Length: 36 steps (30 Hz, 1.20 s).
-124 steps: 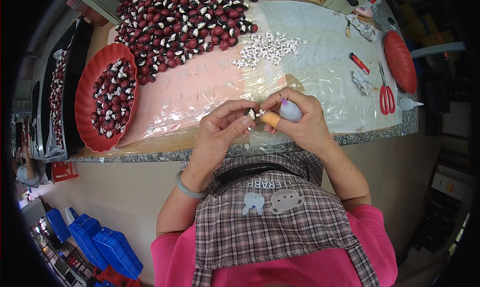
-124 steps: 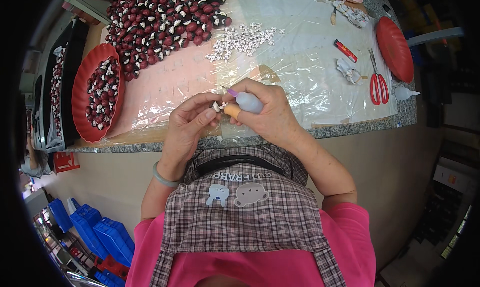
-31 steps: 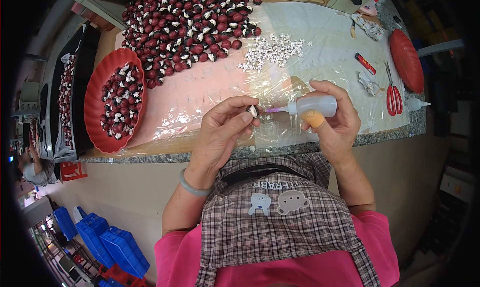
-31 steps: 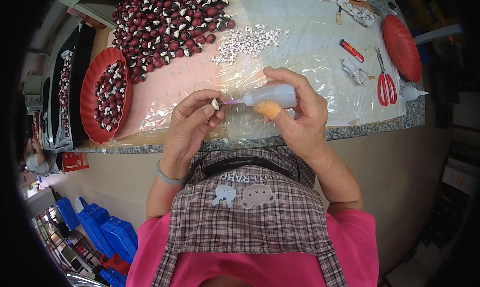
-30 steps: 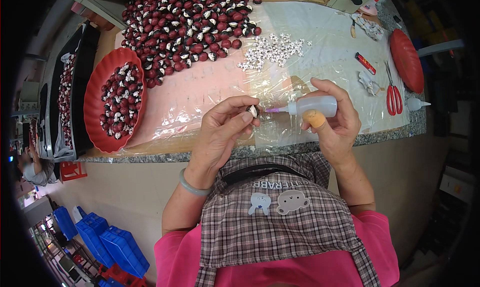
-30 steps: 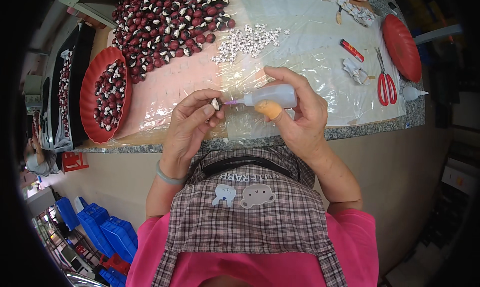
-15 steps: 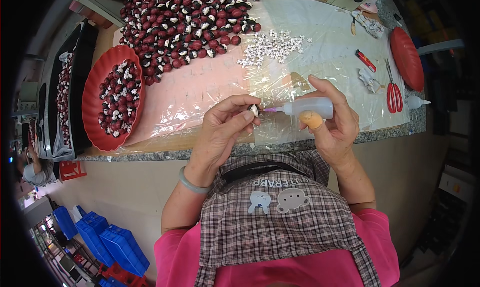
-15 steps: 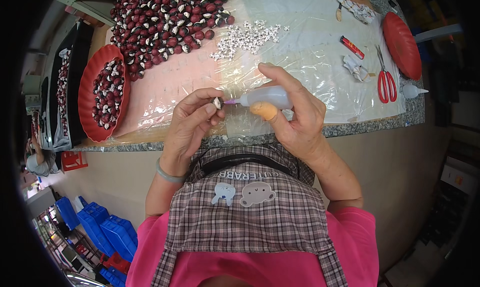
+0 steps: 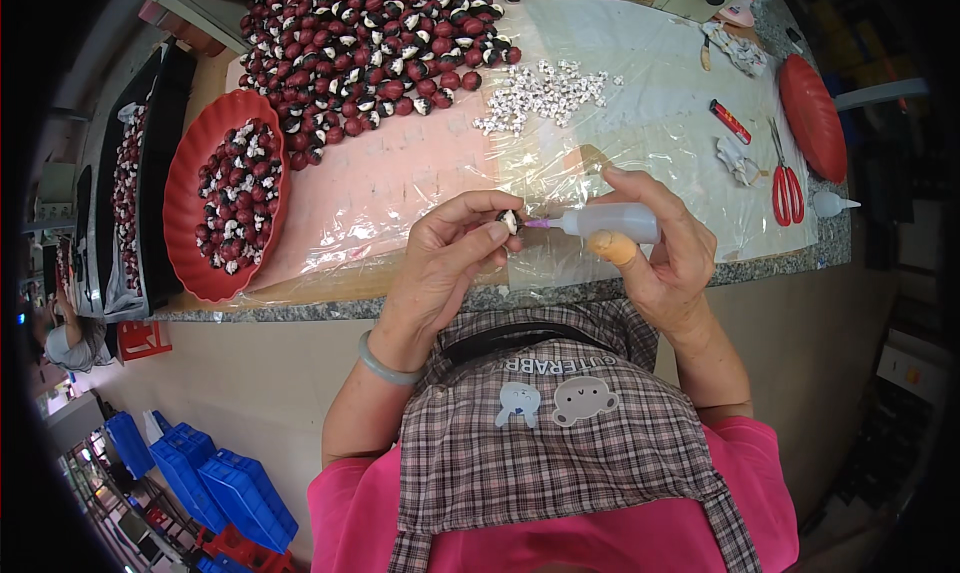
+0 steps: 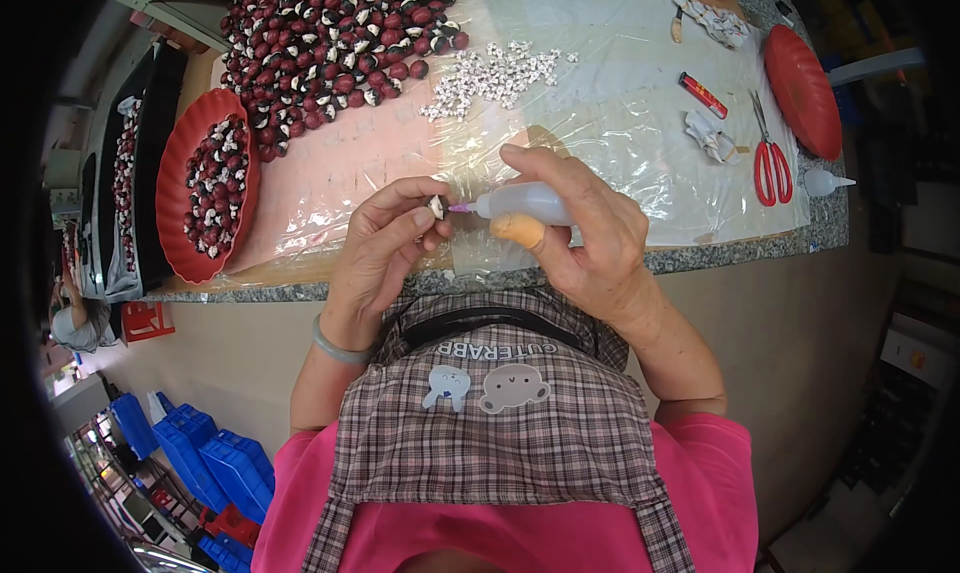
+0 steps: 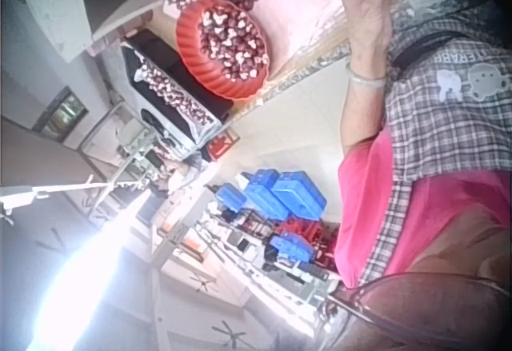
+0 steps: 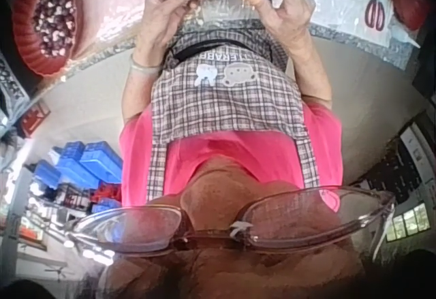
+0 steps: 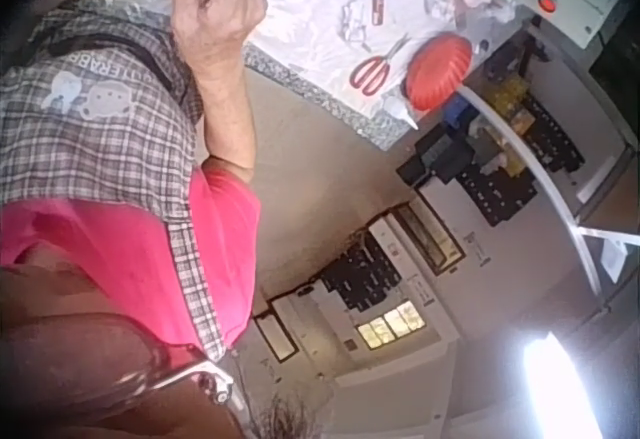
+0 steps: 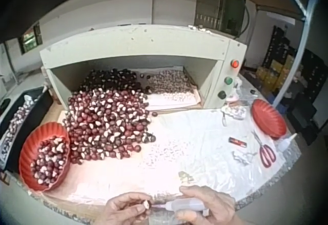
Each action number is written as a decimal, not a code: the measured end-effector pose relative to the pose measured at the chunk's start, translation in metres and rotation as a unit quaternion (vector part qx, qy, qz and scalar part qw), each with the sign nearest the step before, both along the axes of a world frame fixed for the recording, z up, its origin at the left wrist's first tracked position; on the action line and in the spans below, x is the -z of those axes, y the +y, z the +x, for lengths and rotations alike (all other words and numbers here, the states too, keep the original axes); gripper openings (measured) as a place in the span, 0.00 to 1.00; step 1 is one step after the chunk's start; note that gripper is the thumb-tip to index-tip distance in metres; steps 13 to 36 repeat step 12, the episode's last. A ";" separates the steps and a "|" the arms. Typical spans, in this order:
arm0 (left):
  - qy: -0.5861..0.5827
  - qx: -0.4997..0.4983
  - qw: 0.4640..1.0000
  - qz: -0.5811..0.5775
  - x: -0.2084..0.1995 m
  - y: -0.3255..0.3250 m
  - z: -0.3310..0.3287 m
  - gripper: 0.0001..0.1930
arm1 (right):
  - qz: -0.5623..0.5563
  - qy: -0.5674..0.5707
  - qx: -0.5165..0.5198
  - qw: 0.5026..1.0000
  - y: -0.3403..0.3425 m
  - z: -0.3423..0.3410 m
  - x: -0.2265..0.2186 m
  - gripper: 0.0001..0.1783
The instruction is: Applying glue and small components to toy head parts at a factory workbench.
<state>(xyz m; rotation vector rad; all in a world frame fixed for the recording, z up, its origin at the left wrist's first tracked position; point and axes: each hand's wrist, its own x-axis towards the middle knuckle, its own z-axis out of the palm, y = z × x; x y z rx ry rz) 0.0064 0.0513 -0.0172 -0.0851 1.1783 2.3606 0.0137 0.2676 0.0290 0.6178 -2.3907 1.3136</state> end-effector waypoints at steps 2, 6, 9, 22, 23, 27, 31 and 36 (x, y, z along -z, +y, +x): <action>-0.003 -0.001 1.000 0.001 0.000 -0.001 0.000 0.13 | -0.045 -0.017 -0.002 0.999 0.001 -0.001 0.002 0.21; 0.000 -0.014 1.000 0.003 -0.003 -0.003 -0.003 0.14 | -0.053 -0.049 -0.024 0.997 0.018 -0.006 0.013 0.23; -0.004 -0.014 1.000 -0.013 0.003 -0.009 -0.004 0.15 | -0.332 -0.273 -0.031 0.902 0.019 -0.015 0.013 0.27; 0.007 -0.018 1.000 -0.025 0.005 -0.010 -0.006 0.15 | -0.334 -0.341 -0.042 0.878 0.030 -0.027 0.025 0.25; 0.007 -0.018 1.000 -0.025 0.005 -0.010 -0.006 0.15 | -0.334 -0.341 -0.042 0.878 0.030 -0.027 0.025 0.25; 0.007 -0.018 1.000 -0.025 0.005 -0.010 -0.006 0.15 | -0.334 -0.341 -0.042 0.878 0.030 -0.027 0.025 0.25; 0.007 -0.018 1.000 -0.025 0.005 -0.010 -0.006 0.15 | -0.334 -0.341 -0.042 0.878 0.030 -0.027 0.025 0.25; 0.007 -0.018 1.000 -0.025 0.005 -0.010 -0.006 0.15 | -0.334 -0.341 -0.042 0.878 0.030 -0.027 0.025 0.25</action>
